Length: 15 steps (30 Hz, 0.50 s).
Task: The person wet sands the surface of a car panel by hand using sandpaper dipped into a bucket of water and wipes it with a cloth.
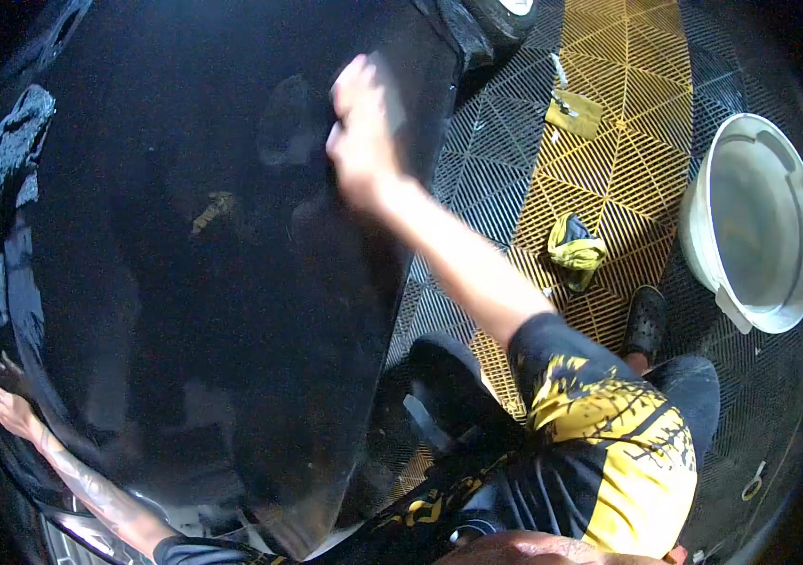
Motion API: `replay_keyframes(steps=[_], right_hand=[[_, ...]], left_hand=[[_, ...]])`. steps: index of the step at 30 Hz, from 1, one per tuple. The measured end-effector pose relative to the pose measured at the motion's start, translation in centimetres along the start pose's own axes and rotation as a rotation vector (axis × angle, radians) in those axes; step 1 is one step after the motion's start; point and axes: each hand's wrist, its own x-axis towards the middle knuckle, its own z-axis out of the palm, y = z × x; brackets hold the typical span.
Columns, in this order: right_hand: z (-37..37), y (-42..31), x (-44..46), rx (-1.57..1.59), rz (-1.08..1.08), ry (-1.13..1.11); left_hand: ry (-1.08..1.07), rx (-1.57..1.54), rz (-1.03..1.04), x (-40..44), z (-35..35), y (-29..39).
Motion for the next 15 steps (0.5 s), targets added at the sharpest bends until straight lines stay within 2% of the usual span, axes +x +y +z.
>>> replay_keyframes(steps=[1,2,4,5,6,7,8,9,11,12,14,15], right_hand=[[1.1,3.9,3.4,0.206,-0.014,0.180],[1.7,7.6,6.4,0.339,0.027,0.205],[0.8,6.3,8.1,0.403,0.115,0.123],[0.3,3.6,5.7,0.555,0.083,0.200],[0.9,0.1,2.6,0.293,-0.038,0.172],[0.9,-3.2,-1.4,0.351,-0.040,0.019],[1.9,-5.2,-5.3,0.024,-0.180,-0.153],[0.7,-6.4,-7.9,0.153,-0.296,-0.201],[0.3,-6.3,-4.8,-0.551,-0.202,-0.301],[3.4,-0.3,-1.3,-0.377,-0.156,-0.126],[6.6,3.6,-0.4,-0.189,-0.101,0.014],[5.5,2.0,-0.8,0.064,-0.091,0.059]], left_hand=[[-0.007,0.002,-0.007,-0.2,-0.1,-0.1],[-0.017,0.015,-0.013,-0.3,-0.3,0.2],[-0.015,0.010,-0.017,-0.4,-0.2,0.0],[-0.008,-0.002,-0.014,-0.2,-0.1,-0.1],[-0.013,0.030,-0.042,-0.3,-0.6,1.3],[0.009,0.029,-0.009,-0.3,-0.5,1.1],[-0.002,0.052,-0.012,-0.4,-0.6,0.9],[-0.017,0.072,-0.015,-0.3,-0.5,0.7],[-0.014,0.046,-0.009,-0.2,-0.1,-0.4],[0.004,0.076,0.009,-0.2,-0.5,1.0],[0.001,0.166,-0.016,0.0,-0.1,0.1],[-0.014,0.228,-0.034,-0.1,0.1,-1.5]])
